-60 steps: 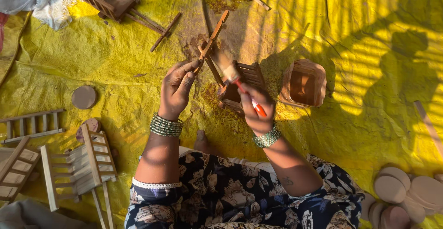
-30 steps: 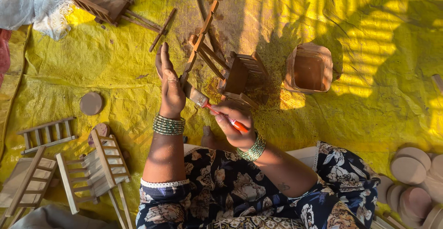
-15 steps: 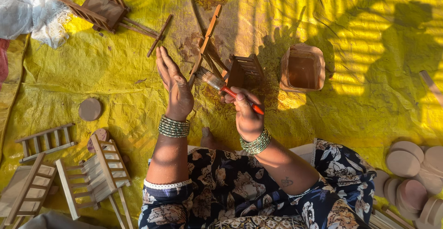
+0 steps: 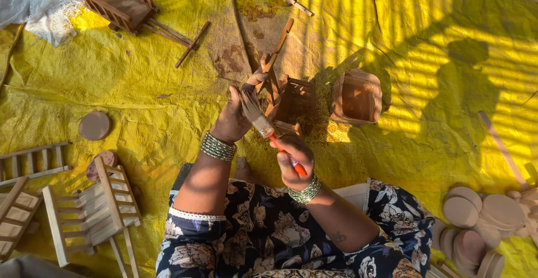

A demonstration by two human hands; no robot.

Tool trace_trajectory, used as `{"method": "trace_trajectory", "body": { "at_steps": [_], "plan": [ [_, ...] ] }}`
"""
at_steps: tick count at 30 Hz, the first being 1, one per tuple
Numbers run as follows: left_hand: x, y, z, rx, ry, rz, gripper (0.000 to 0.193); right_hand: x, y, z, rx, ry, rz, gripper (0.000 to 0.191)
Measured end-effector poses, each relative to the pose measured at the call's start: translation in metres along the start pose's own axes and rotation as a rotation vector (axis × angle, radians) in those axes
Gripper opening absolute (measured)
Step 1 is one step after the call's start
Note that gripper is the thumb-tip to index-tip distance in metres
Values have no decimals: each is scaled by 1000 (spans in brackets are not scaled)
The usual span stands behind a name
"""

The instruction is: The person sits on a yellow tarp on the ground and uses a brush to apply a brown liquid, likely glue, onto small wooden toy furniture pieces such as miniature chairs and cots. They hold each piece in one hand, brush its surfaces, dip the brush into a small container, and set finished pieces aside among many similar toys.

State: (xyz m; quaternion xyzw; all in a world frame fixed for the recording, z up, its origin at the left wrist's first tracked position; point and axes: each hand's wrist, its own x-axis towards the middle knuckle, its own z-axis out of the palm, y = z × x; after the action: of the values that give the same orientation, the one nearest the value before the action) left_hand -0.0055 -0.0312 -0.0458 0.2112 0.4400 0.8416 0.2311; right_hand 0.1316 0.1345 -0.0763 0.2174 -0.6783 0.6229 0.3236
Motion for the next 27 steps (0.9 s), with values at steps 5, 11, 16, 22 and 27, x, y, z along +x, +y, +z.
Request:
{"method": "trace_trajectory", "body": {
  "at_steps": [5,11,16,22,27],
  "plan": [
    [4,-6,-13,-220,-48,54,103,-2,-16,-5,-86,-118,-16,25],
    [9,-7,-11,-317,-124,31,100,4,-8,-18,-89,-57,-170,24],
    [15,-16,-9,-93,-68,143,93,1,17,-23,-228,-142,-279,22],
    [12,-28,-15,-131,-108,100,98,-6,19,-54,-229,-32,-298,23],
    [13,-33,-11,-30,-36,179,84,-11,13,-46,-143,-80,-156,24]
  ]
}}
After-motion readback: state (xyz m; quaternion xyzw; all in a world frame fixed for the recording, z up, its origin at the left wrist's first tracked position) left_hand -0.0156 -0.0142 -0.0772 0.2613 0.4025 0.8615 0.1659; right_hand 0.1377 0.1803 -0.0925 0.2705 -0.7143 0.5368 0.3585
